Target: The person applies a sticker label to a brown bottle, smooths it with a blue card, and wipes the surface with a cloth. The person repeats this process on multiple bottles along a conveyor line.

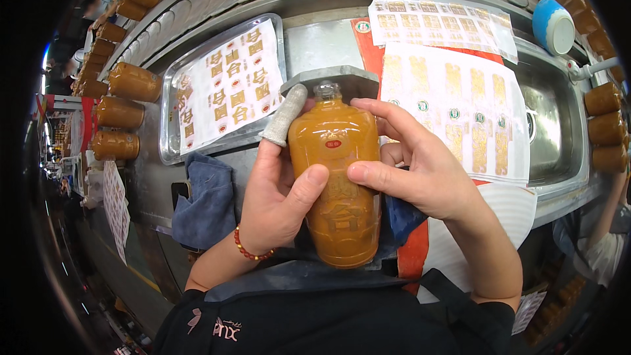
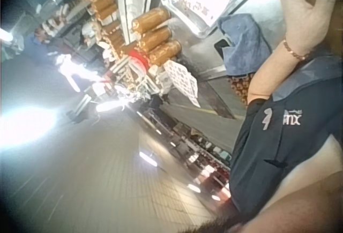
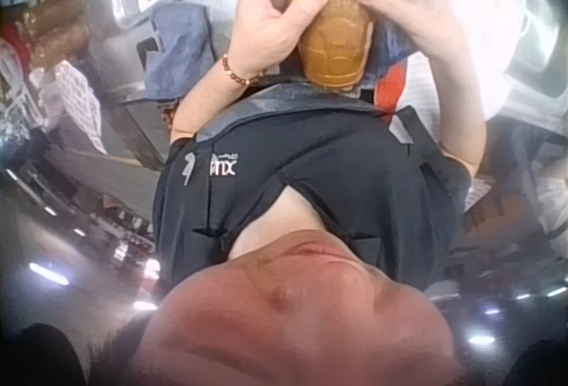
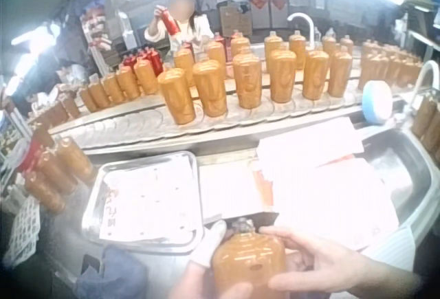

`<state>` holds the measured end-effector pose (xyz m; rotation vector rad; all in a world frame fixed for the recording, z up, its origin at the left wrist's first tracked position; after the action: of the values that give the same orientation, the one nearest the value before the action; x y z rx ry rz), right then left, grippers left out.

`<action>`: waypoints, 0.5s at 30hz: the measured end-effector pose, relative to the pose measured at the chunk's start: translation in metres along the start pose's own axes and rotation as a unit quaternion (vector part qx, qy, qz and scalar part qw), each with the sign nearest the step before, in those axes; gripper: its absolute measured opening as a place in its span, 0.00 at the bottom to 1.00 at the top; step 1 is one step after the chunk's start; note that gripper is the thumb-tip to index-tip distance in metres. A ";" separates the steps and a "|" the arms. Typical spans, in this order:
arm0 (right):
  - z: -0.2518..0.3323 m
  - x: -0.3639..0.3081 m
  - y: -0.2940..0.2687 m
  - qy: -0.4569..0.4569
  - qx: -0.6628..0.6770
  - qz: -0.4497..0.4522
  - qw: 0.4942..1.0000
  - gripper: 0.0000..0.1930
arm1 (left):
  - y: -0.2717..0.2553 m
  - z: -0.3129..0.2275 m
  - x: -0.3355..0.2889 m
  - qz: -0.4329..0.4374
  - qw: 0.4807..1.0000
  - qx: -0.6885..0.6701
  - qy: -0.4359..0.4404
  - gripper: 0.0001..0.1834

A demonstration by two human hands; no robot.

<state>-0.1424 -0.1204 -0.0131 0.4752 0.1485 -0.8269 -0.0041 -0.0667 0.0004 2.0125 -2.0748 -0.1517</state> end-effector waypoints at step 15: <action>-0.007 -0.007 0.000 -0.030 -0.015 0.005 0.999 0.45 | -0.007 0.007 -0.006 0.016 0.999 0.011 -0.033 0.47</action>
<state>-0.1461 -0.1124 -0.0174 0.4218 0.1032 -0.8263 0.0012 -0.0615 -0.0084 2.0112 -2.1557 -0.1923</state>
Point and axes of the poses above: each hand's wrist, its own x-axis towards the middle knuckle, its own y-axis out of the palm, z = x × y, the point moved 9 cm from there along x, towards the middle knuckle, and after that the axes turned 3 degrees about y, right-handed, at the moved point
